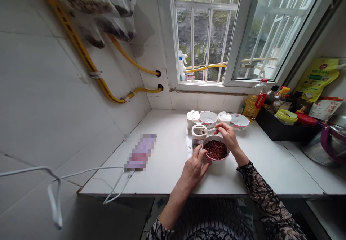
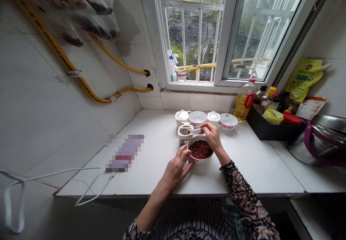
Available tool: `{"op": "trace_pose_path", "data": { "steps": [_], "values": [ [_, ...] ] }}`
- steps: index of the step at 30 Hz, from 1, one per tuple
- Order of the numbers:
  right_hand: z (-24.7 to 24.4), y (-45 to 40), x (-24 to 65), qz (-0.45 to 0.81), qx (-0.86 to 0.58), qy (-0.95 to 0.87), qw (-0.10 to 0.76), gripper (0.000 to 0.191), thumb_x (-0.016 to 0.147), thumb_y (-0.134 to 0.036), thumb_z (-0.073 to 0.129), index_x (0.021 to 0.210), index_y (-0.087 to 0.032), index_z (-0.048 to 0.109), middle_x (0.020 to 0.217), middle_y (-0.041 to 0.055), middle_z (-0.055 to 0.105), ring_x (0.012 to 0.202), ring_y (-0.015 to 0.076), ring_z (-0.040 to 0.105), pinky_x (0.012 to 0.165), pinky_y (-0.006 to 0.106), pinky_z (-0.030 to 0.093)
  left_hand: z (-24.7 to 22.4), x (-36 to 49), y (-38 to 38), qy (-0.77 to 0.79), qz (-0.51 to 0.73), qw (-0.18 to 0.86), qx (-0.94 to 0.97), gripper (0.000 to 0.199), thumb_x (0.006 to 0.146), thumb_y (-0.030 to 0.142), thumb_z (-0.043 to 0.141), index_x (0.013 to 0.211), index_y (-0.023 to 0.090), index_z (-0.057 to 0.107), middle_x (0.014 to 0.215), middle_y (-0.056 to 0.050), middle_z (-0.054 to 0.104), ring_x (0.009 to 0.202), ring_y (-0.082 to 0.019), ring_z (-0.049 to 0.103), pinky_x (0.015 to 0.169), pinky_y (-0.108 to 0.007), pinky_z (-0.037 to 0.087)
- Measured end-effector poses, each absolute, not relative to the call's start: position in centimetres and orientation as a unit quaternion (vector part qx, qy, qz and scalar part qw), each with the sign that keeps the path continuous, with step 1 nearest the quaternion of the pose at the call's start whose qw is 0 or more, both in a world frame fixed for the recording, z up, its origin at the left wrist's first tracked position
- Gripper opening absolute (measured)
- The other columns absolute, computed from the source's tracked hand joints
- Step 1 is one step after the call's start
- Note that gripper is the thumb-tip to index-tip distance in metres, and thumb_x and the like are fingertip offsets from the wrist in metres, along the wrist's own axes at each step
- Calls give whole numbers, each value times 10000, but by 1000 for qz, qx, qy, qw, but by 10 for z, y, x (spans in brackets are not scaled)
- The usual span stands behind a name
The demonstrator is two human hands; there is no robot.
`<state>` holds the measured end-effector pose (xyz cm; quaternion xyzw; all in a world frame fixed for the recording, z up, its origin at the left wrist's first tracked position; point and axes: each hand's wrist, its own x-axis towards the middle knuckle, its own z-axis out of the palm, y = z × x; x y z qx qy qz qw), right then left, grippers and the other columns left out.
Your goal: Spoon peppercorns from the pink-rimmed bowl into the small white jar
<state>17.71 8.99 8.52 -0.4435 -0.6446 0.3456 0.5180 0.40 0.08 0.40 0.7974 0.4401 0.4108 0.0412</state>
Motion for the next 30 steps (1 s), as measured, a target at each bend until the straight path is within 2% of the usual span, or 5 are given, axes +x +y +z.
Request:
{"op": "trace_pose_path", "data": {
  "steps": [6,10,18,25,30],
  "values": [
    [83,81,165,109,-392,-799,443,190,908,-209,436,883,-214,624,810,63,716,800,219,621,926,402,395,3,4,1,451,407,38,793,380,876,200,593,1211,241,418,1390,-137,476,941,-215,698,712,-341,616],
    [85,79,170,65,-364,-811,453,206,915,-185,425,893,-219,627,821,59,716,816,224,621,928,399,392,3,4,1,445,412,36,794,385,878,196,590,1219,236,413,1384,-142,478,979,-223,690,736,-353,615],
    [87,80,192,153,-442,-742,480,193,802,-209,438,717,-229,610,576,9,622,738,220,602,808,343,448,2,3,1,445,406,49,797,421,875,189,595,1236,255,388,1399,-143,459,1055,-239,669,778,-368,610],
    [78,81,183,191,-432,-805,359,178,692,-172,462,606,-232,606,603,5,654,695,192,575,784,312,441,3,3,0,457,392,48,797,401,880,200,593,1225,262,398,1397,-130,461,995,-229,681,735,-357,606],
    [77,82,183,328,-455,-728,394,181,684,-187,431,646,-213,605,477,-26,587,498,145,534,573,250,429,3,4,1,452,399,43,797,412,870,189,593,1224,257,395,1390,-130,467,977,-223,686,724,-350,606]
  ]
}}
